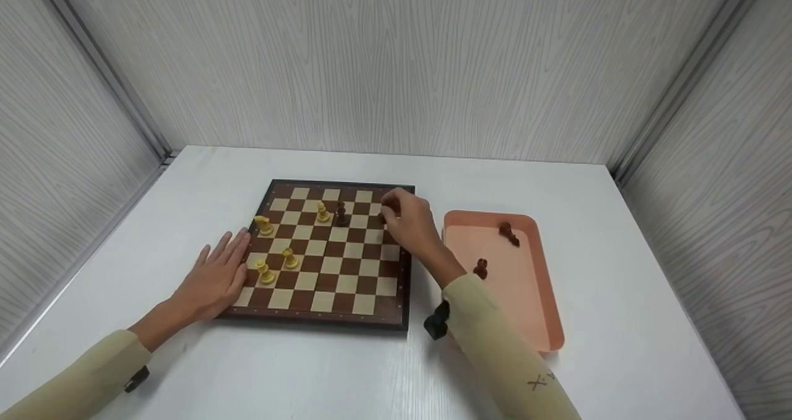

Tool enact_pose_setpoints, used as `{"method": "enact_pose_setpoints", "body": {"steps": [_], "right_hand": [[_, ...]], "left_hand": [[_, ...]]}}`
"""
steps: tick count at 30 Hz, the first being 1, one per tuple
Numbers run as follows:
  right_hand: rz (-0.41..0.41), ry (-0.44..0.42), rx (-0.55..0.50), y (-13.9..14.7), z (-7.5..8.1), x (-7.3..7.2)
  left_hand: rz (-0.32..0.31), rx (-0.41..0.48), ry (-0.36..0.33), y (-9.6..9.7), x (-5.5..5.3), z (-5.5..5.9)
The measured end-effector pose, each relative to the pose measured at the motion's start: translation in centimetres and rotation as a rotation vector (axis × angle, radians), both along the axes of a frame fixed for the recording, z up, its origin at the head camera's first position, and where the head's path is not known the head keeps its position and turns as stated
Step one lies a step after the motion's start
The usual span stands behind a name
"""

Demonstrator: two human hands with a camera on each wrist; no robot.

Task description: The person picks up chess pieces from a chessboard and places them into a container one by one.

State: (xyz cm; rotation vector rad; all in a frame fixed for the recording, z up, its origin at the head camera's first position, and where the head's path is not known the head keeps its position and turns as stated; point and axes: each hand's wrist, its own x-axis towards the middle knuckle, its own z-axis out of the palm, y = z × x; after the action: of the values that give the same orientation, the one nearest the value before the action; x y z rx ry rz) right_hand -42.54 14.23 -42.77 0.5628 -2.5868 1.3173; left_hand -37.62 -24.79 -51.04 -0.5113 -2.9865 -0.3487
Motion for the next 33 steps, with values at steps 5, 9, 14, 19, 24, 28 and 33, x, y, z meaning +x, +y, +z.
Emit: {"method": "enact_pose_setpoints", "body": {"steps": [5, 9, 14, 19, 24, 28, 33], "right_hand": [[0.000, 0.010, -0.018, 0.7, 0.4, 0.4], [-0.002, 0.022, -0.026, 1.3, 0.9, 0.8], [-0.010, 0.038, -0.014, 2.1, 1.4, 1.3], [-0.044, 0.064, -0.008, 3.2, 1.7, 2.0], [-0.065, 0.069, -0.012, 4.2, 1.8, 2.6], [-0.089, 0.056, -0.002, 5.2, 2.1, 3.1], [-0.118, 0.031, 0.006, 6.4, 2.2, 3.6]], "left_hand": [[0.002, 0.005, -0.007, 0.0, 0.0, 0.0], [0.007, 0.010, -0.010, -0.1, -0.1, -0.1], [0.011, 0.005, -0.014, -0.2, -0.1, -0.3], [0.005, 0.014, -0.009, -0.2, -0.1, -0.3], [0.006, 0.013, -0.007, -0.2, -0.2, -0.3], [0.008, 0.014, -0.005, -0.2, -0.1, -0.3], [0.004, 0.016, -0.002, -0.1, 0.0, -0.3]]}}
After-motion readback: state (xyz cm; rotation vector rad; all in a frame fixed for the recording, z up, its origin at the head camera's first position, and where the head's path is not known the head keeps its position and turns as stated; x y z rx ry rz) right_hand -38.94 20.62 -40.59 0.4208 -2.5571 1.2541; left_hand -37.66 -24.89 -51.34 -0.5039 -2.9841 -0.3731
